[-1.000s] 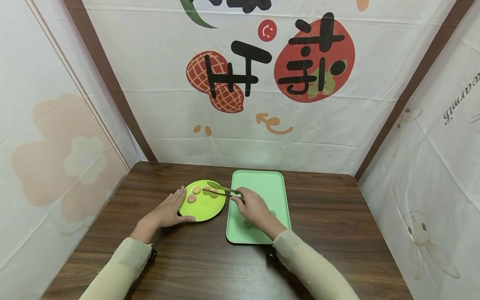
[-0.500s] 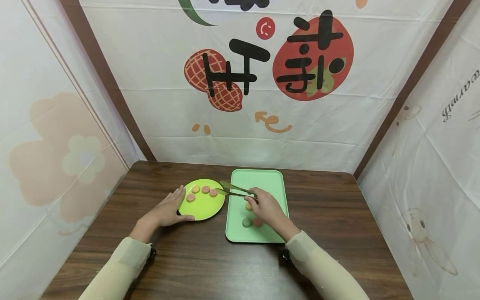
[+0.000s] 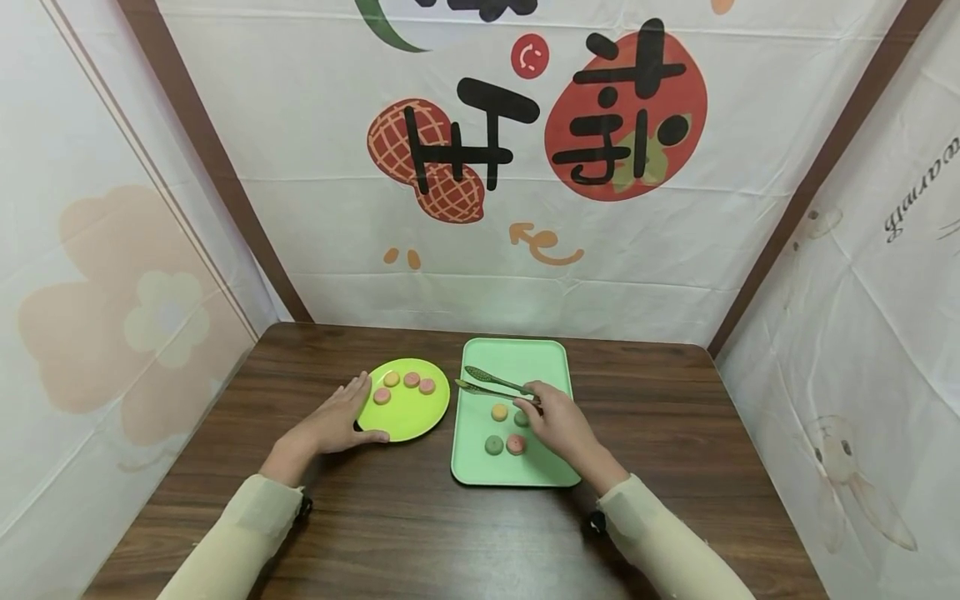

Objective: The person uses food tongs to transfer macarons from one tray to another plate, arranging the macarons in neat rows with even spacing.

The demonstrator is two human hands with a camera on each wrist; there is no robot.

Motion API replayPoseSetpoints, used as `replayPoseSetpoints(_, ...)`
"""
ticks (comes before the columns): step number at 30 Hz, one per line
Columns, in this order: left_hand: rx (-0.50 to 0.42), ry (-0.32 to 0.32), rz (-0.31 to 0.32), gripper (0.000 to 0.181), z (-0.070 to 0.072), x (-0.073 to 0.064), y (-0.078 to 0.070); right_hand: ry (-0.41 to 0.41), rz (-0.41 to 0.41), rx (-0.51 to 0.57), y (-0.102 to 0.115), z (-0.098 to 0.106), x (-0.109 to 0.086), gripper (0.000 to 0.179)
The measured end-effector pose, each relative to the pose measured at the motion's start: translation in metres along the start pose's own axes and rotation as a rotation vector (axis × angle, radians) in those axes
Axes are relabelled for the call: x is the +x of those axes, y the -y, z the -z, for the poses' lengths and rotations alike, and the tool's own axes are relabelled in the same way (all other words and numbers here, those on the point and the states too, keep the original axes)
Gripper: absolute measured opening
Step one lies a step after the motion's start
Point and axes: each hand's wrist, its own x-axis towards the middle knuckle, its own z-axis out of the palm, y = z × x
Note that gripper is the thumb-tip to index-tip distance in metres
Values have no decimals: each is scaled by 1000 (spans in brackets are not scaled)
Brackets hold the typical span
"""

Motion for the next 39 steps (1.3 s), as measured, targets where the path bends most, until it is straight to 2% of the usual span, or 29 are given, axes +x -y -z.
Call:
replayPoseSetpoints(5,-6,-1,-1,128,-1,-1,-1,11,-8,12,-6,5,-8,36)
replayPoseSetpoints(21,-3,2,5,129,1,0,-1,-47,-28,-28,-14,20,-32,29)
replayPoseSetpoints(30,-7,9,11,130,0,1,0,-32,-48,-65,-19,22,-41,30)
replayPoseSetpoints(39,-9,11,12,131,-2,2,0,-22,-55,-53,-20,21,-49,28)
